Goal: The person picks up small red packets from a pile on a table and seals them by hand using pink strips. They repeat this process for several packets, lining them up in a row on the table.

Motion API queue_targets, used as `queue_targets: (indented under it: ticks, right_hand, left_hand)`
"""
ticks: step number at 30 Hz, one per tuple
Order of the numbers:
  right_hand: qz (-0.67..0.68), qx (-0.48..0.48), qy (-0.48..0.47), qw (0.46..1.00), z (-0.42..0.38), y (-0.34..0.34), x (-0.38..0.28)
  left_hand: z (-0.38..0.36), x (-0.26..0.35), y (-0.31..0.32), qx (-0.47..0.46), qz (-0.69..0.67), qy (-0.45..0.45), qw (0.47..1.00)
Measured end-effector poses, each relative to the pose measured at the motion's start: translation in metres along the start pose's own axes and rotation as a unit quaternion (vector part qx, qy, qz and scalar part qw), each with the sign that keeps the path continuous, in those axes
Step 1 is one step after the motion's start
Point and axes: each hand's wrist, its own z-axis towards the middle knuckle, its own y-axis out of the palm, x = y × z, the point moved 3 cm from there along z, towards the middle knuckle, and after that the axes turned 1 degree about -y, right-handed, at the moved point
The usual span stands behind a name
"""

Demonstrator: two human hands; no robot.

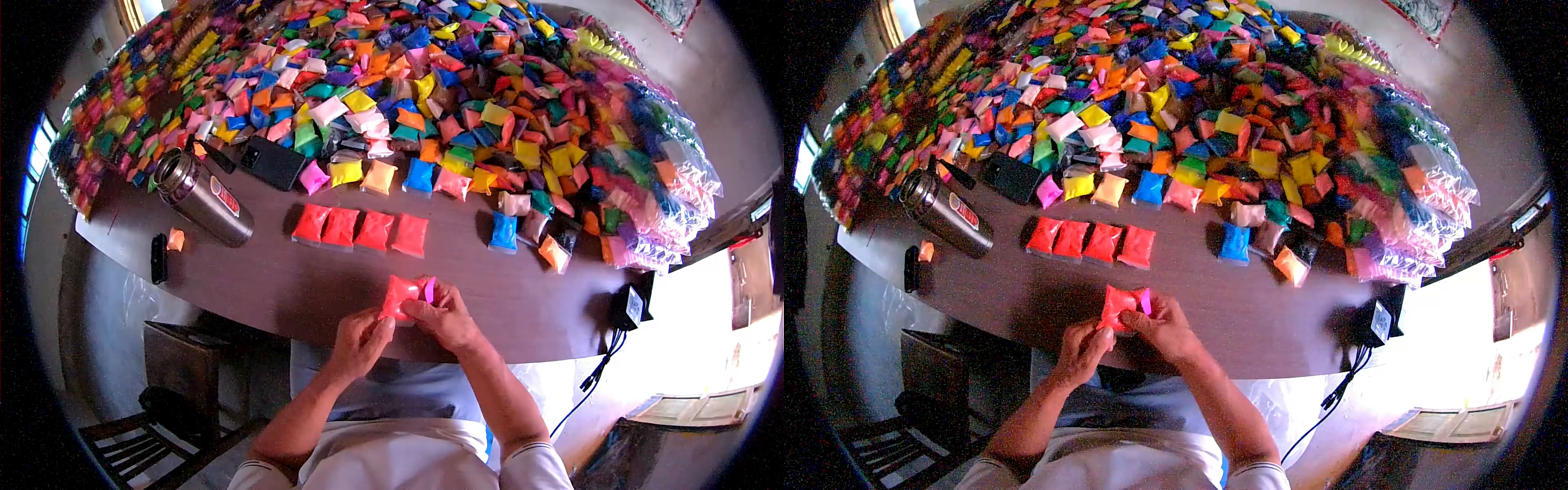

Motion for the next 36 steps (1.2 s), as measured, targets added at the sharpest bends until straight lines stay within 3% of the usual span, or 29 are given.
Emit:
queue_targets:
  ticks: [6,11,14,17,19,21,26,36]
  right_hand:
    - [0.018,-0.019,0.010,1.000,-0.001,0.010,-0.014]
    - [0.018,-0.018,0.008,1.000,0.002,0.009,-0.004]
    - [0.038,0.004,-0.021,0.999,0.002,0.009,-0.002]
    - [0.021,-0.033,-0.023,0.999,-0.002,0.014,-0.011]
    - [0.012,-0.001,-0.033,0.999,-0.001,0.019,-0.017]
    - [-0.013,-0.027,-0.017,0.999,0.004,0.013,-0.010]
    - [-0.070,-0.053,-0.034,0.996,0.006,0.011,-0.002]
    - [0.000,-0.038,-0.015,0.999,-0.004,0.016,-0.013]
  left_hand:
    - [0.000,-0.004,-0.002,-0.007,-0.040,0.015,0.999]
    - [0.000,-0.001,-0.002,-0.028,0.038,0.043,0.998]
    - [-0.001,0.000,0.000,-0.018,0.018,0.019,0.999]
    - [0.000,0.007,-0.001,-0.015,-0.053,0.027,0.998]
    - [0.000,0.004,-0.003,-0.032,-0.047,0.009,0.998]
    - [0.000,0.003,-0.004,-0.047,-0.041,-0.010,0.998]
    - [0.002,0.008,-0.003,-0.050,0.000,0.034,0.998]
    - [-0.001,0.004,-0.004,-0.038,-0.029,-0.011,0.999]
